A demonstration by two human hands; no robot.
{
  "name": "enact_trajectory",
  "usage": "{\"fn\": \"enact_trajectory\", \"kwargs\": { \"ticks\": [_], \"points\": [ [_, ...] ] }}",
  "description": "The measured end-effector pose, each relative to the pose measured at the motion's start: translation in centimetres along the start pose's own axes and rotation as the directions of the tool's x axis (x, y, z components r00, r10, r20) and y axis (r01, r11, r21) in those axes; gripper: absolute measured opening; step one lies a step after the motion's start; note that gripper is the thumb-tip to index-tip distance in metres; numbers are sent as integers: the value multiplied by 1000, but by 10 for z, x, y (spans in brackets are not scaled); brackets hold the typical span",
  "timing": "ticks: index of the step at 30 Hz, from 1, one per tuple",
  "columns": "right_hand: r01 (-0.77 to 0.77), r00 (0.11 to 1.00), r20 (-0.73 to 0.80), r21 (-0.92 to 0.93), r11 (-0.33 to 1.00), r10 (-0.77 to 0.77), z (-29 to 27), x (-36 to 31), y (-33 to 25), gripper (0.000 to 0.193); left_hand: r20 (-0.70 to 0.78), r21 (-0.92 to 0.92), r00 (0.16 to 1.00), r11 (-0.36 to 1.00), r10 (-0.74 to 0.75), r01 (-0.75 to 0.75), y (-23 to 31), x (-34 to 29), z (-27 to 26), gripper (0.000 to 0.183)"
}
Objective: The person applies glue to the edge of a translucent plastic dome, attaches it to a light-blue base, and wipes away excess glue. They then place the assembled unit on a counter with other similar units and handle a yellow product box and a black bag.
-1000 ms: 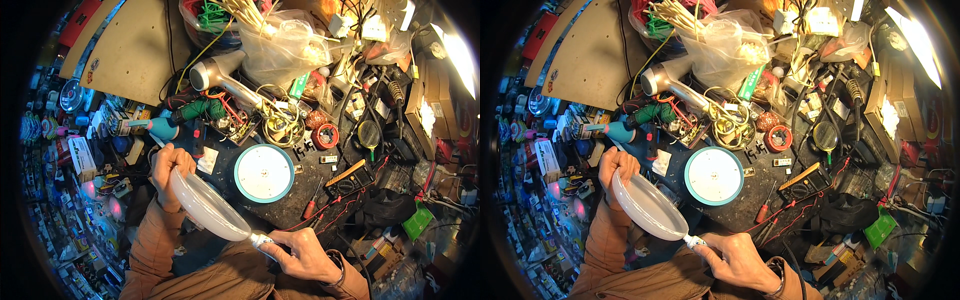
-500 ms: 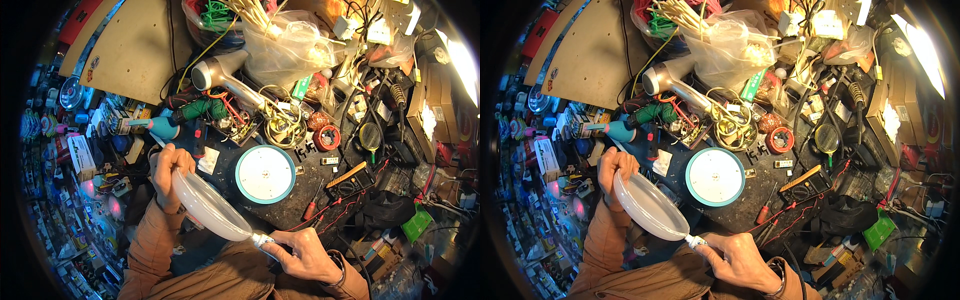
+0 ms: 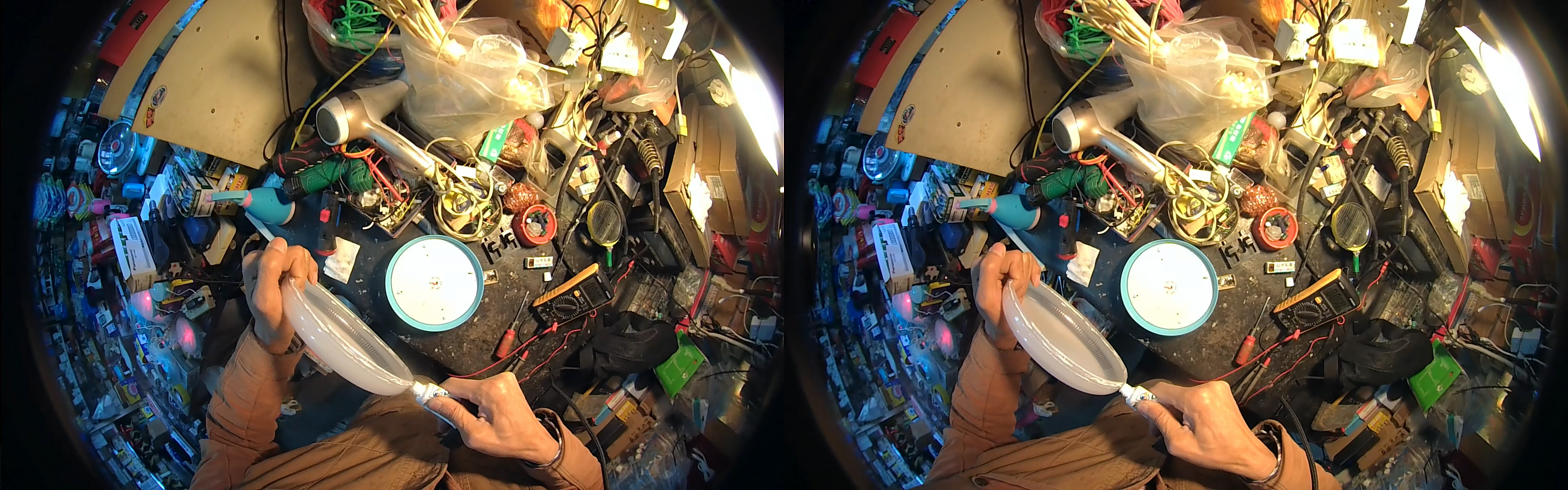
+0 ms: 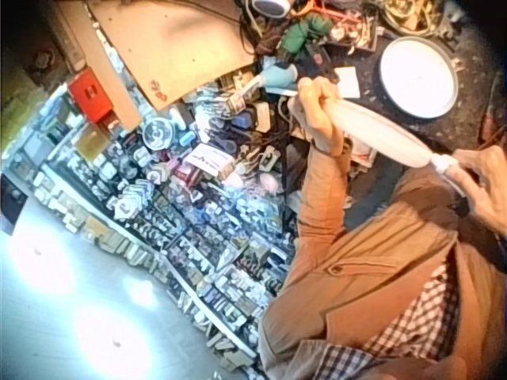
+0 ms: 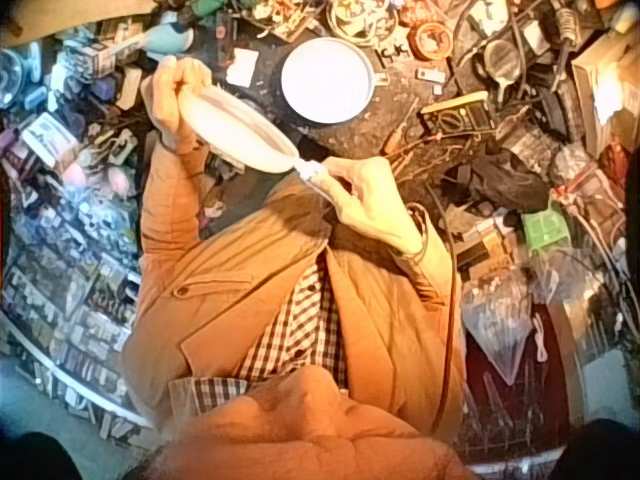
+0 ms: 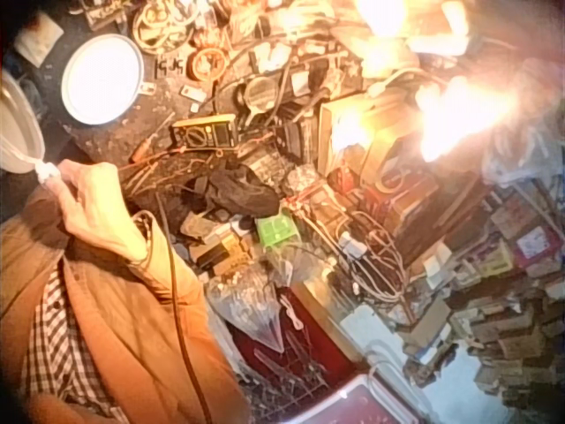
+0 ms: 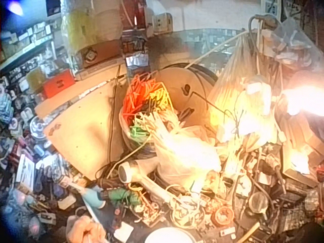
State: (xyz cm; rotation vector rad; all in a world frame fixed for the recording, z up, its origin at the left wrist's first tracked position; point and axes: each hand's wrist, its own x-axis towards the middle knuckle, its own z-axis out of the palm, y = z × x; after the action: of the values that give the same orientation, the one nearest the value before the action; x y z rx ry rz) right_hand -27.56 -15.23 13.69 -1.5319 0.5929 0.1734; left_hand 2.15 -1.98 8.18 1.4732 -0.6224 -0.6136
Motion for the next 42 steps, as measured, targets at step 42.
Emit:
{"fn": "enact_trajectory", "kwargs": {
  "ticks": [42],
  "points": [
    [7,999,-34,4,1000,-7,-6,-2,-2,30,189,425,966,872,178,-244,42,3,21,61]
  ]
}}
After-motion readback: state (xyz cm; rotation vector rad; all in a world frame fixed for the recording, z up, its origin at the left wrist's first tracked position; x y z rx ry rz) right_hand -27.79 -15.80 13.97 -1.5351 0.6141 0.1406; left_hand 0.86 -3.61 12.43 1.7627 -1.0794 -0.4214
